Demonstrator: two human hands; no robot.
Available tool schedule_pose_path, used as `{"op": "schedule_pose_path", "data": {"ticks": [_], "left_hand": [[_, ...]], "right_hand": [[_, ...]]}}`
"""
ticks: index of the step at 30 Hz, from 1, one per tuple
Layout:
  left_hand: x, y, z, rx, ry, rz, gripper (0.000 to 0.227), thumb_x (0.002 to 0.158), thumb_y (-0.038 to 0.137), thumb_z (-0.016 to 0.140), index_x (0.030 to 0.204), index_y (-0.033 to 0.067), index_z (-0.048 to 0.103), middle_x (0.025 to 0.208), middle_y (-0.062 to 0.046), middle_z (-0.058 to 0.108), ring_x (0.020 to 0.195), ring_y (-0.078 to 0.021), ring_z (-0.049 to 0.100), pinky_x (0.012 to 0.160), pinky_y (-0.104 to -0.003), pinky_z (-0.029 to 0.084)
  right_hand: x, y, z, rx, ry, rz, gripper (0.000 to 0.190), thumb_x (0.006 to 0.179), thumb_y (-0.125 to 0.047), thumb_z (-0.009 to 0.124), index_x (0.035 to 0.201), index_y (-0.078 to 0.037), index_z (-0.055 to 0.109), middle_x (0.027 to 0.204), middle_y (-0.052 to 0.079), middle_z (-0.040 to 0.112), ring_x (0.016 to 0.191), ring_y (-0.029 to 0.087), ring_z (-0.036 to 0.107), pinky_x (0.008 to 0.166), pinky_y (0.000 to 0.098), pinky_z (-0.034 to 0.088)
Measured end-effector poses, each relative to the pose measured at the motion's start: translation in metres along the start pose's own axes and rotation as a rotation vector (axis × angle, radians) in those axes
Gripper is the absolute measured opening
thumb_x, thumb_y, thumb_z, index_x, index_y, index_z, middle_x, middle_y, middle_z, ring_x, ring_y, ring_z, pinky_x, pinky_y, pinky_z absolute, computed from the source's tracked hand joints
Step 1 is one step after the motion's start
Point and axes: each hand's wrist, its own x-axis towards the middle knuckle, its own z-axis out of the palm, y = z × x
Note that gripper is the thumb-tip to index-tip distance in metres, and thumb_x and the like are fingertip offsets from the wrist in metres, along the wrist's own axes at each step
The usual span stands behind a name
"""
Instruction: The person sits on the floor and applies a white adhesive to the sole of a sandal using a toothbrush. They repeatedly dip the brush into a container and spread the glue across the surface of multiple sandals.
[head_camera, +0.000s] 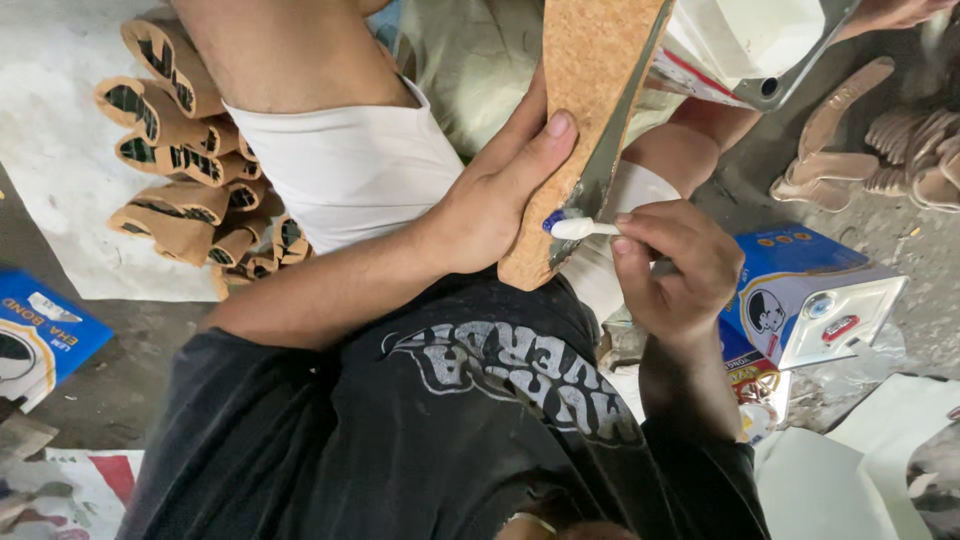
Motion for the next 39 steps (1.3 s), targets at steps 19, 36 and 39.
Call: {"op": "schedule_pose_path", "data": {"ticks": [19, 36, 39], "left_hand": [[0.013, -0.019, -0.007, -0.288, 0.038, -0.198, 0.070, 0.114, 0.047, 0.043, 0.168, 0.0056, 0.026, 0.161, -0.012, 0.045, 0.147, -0.0188, 0.045, 0.122, -0.034, 0.040], [0.012, -0.020, -0.009, -0.511, 0.081, -0.588, 0.065, 0.100, 0.054, 0.051, 0.131, -0.0022, 0.062, 0.115, -0.018, 0.072, 0.099, -0.0213, 0.072, 0.084, -0.037, 0.061], [0.011, -0.022, -0.008, -0.552, 0.067, -0.645, 0.064, 0.100, 0.053, 0.050, 0.133, -0.0016, 0.061, 0.118, -0.017, 0.073, 0.102, -0.0206, 0.074, 0.088, -0.036, 0.062]], "right_hand": [[0.007, 0.003, -0.018, -0.152, -0.113, -0.065, 0.010, 0.098, -0.001, 0.075, 0.107, -0.005, 0.070, 0.090, 0.011, 0.071, 0.077, 0.024, 0.069, 0.069, 0.0328, 0.052], [0.065, 0.010, -0.039, -0.242, -0.458, -0.448, 0.018, 0.076, -0.007, 0.082, 0.092, -0.015, 0.080, 0.080, 0.001, 0.068, 0.059, 0.017, 0.057, 0.056, 0.0350, 0.040], [0.070, 0.016, -0.044, -0.259, -0.500, -0.518, 0.017, 0.075, -0.009, 0.086, 0.090, -0.016, 0.081, 0.076, 0.001, 0.069, 0.053, 0.015, 0.053, 0.050, 0.0343, 0.035]]}}
